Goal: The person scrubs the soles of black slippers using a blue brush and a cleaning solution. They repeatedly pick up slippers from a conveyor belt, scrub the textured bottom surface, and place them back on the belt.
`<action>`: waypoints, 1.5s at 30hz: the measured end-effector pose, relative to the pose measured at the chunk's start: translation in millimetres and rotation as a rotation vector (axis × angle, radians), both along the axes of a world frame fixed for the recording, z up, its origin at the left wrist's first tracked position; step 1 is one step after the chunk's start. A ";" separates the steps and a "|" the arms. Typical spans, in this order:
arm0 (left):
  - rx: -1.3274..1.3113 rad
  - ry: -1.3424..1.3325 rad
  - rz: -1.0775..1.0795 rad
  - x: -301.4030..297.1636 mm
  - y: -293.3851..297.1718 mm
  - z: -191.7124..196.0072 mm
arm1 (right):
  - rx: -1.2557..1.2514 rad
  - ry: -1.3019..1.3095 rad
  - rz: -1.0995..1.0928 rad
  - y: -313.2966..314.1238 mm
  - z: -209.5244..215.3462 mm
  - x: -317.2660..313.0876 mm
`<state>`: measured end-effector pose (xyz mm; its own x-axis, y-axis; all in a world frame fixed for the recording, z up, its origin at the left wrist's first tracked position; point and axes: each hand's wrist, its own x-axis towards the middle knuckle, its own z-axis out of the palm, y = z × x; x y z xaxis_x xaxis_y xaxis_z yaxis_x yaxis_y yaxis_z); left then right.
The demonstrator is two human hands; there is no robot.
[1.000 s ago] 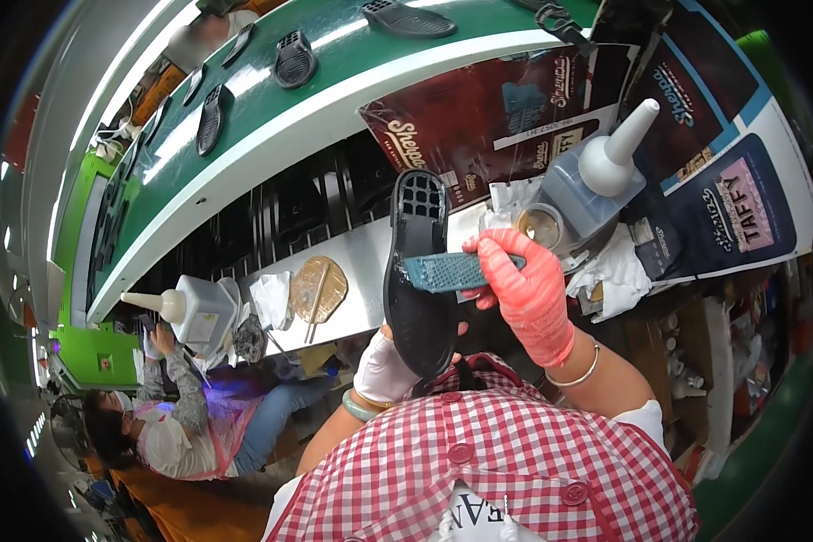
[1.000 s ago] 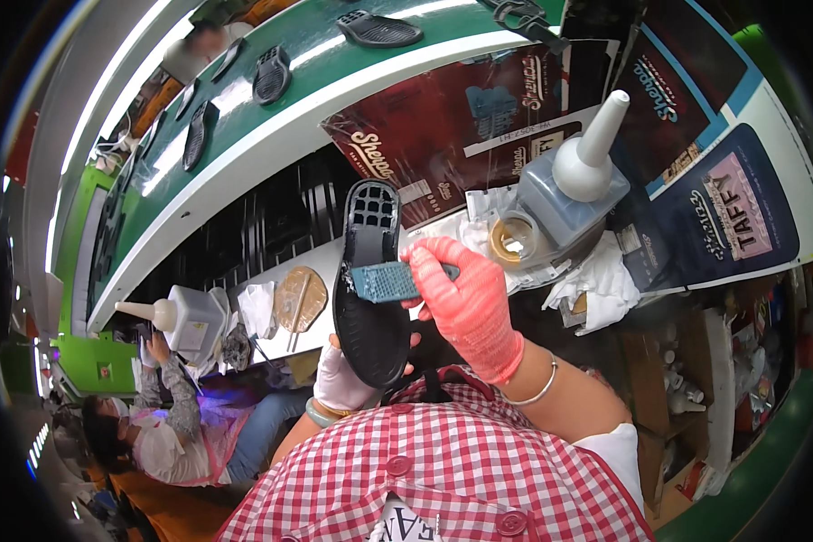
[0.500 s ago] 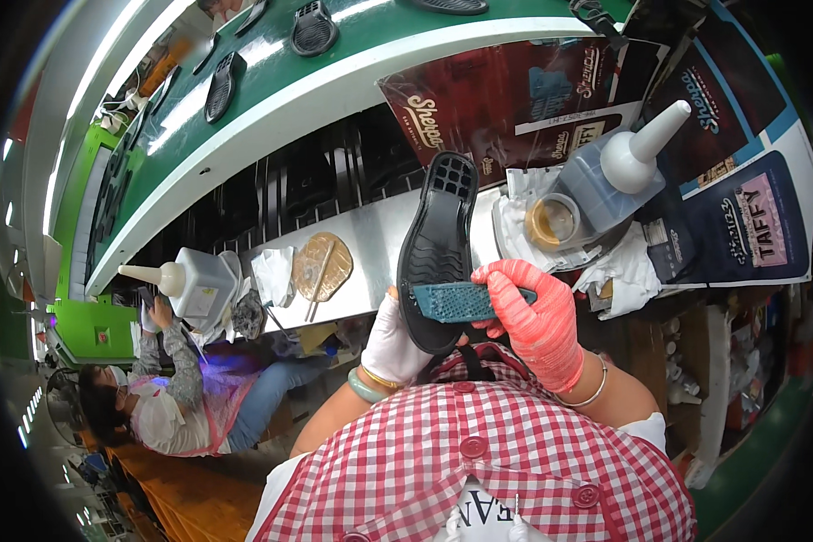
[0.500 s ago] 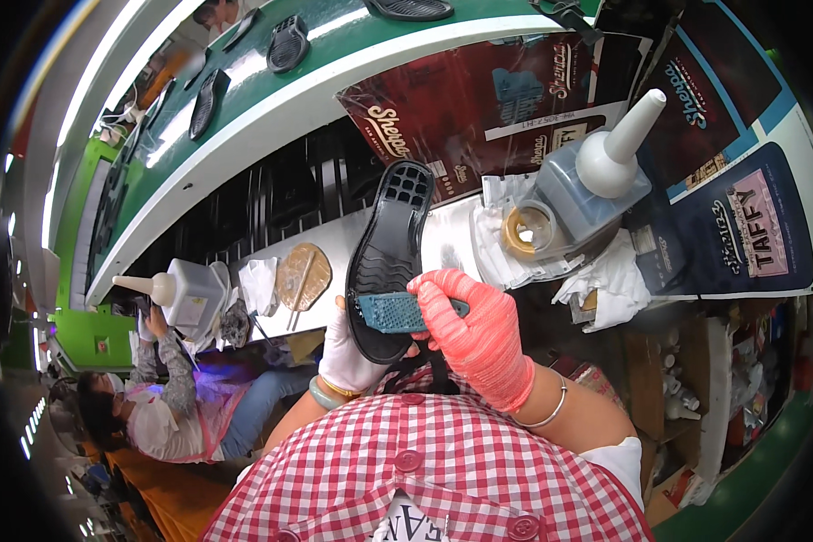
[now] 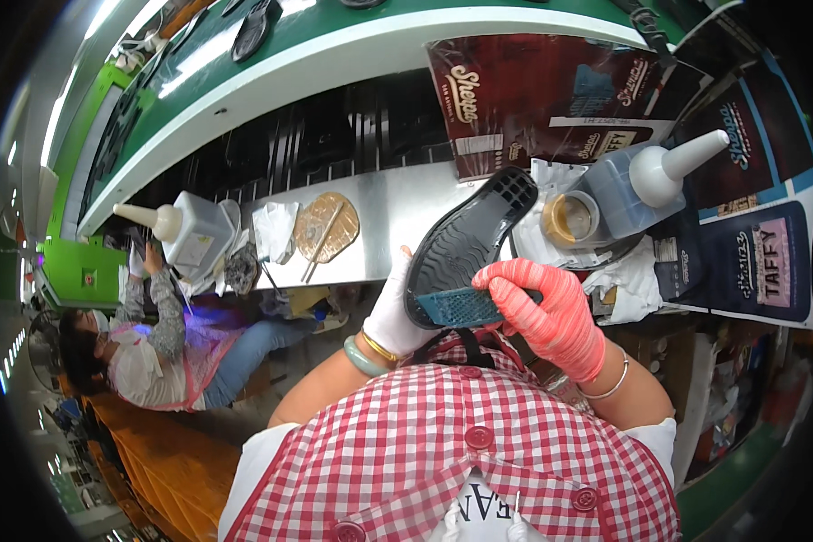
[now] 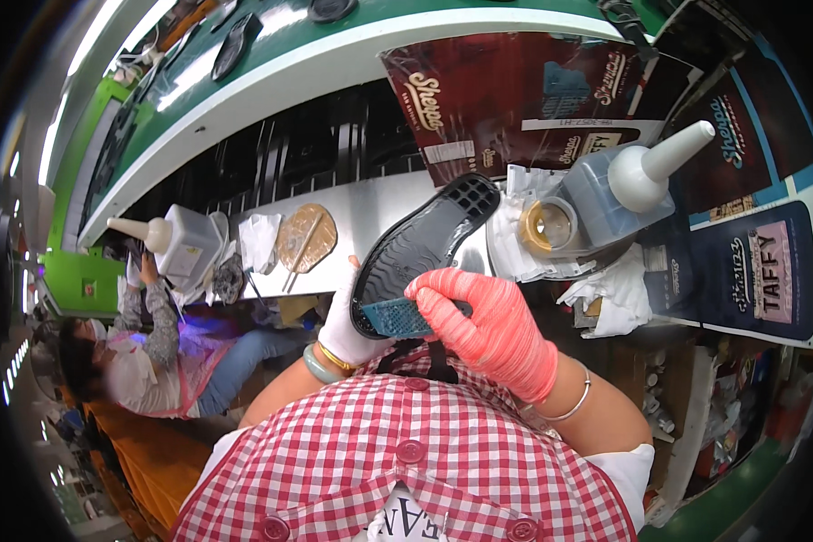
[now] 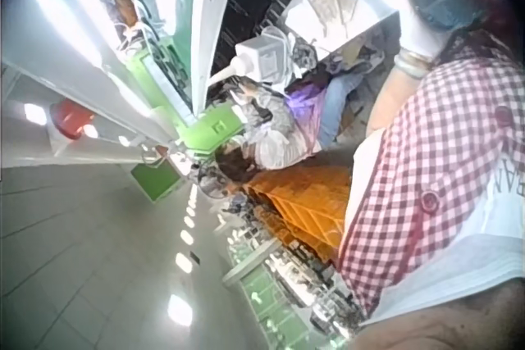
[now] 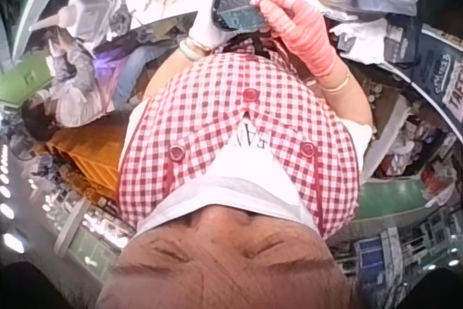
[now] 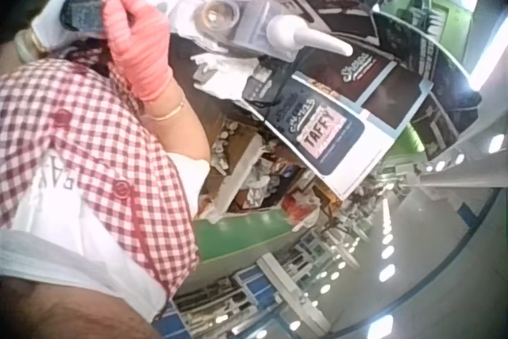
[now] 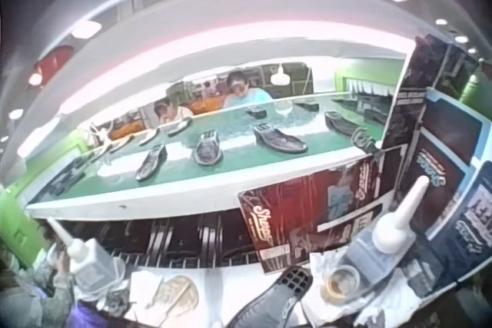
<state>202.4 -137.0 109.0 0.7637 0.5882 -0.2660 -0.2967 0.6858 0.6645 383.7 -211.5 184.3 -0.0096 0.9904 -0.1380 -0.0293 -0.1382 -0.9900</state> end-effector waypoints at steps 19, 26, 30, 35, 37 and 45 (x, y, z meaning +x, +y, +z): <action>-0.594 -0.089 -0.390 -32.2 35.1 -31.3 | -0.341 0.004 0.293 58.3 -2.2 -5.4; -0.717 -0.007 -0.295 -41.5 44.8 -36.6 | -0.350 -0.028 0.329 56.0 -6.1 2.3; -0.676 0.100 -0.280 -50.2 49.1 -53.5 | -0.346 -0.006 0.336 53.5 -7.8 5.8; -0.688 0.118 -0.351 -54.1 57.7 -56.8 | -0.340 -0.046 0.361 51.8 -2.9 12.3; -0.707 0.258 -0.251 -55.6 56.6 -67.7 | -0.339 -0.033 0.371 51.2 -1.8 15.4; -0.711 0.168 -0.324 -52.7 63.4 -56.7 | -0.303 -0.184 0.380 45.0 3.0 32.1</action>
<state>149.7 -73.6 52.3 0.7841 -0.0097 -0.6205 0.0546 0.9971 0.0535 415.8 -166.5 187.4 -0.3094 0.8370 -0.4513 0.2492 -0.3867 -0.8879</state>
